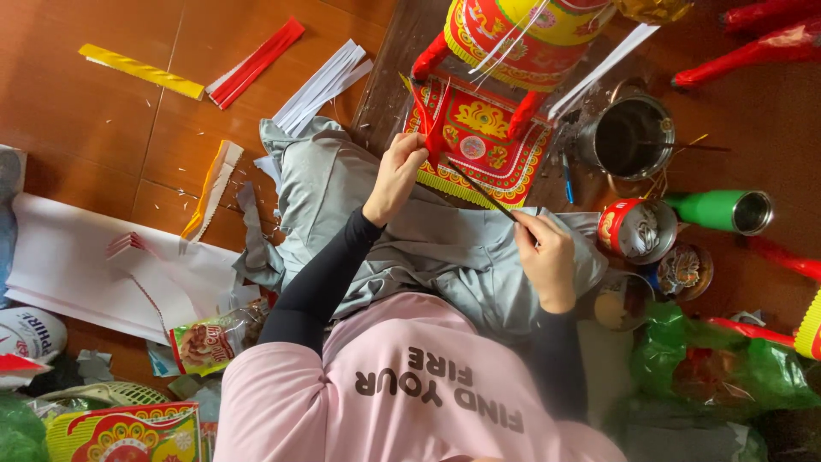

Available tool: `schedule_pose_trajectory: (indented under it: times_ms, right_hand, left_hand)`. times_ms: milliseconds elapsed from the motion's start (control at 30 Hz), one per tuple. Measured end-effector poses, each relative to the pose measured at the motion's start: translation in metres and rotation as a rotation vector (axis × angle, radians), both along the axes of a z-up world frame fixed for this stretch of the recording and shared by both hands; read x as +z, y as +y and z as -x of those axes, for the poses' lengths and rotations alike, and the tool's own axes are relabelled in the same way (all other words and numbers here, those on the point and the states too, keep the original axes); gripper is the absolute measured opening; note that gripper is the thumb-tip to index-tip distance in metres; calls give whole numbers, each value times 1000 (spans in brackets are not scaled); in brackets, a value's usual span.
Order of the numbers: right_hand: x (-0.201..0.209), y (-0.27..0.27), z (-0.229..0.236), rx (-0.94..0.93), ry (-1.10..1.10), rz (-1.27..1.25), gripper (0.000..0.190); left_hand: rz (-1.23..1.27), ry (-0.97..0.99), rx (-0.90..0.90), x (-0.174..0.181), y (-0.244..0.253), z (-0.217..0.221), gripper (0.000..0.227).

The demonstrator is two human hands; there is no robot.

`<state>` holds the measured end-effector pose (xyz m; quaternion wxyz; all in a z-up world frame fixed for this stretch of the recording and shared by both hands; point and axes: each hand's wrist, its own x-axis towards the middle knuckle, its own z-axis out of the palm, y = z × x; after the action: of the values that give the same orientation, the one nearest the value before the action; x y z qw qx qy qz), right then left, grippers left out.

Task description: Assembling and gluing parts of a ceremonial paper decoration while sitting.

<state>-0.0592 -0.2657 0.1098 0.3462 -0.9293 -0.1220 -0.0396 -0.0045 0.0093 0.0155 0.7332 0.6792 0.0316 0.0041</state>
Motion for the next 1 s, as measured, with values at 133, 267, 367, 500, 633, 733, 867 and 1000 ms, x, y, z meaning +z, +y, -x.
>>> schedule_pose_trajectory:
  times_ms: [133,267,367,500,633,733,867,1000]
  right_hand:
    - [-9,-5,0,-1,26,-70,17]
    - [-6,-6,1,-19,15,-52,16]
    - [1,1,5,-53,71,-111,17]
    - [-10,-1,9,-36,-7,-89,18]
    - [-7,2,12,-76,-17,-66,19]
    - [-12,-1,13,-75,-8,-46,18]
    - [-29,-20,10,-129,-30,-90,17]
    - [-62,-81,-6,-312,-1,-36,18]
  left_hand:
    - [-58,-14,2,1,1,1,15]
    - [-48,-12,-8,-4,1,0,14]
    - [-48,-7,7,-9,-1,-3,15]
    - [-20,6,-10,-14,-6,-3,17]
    - [-17,13,42,-18,-8,-5,18]
    - [15,37,68,-21,-8,-4,19]
    - [-3,46,25,-27,-9,-1,20]
    - [-119,27,-31,-33,-7,4,19]
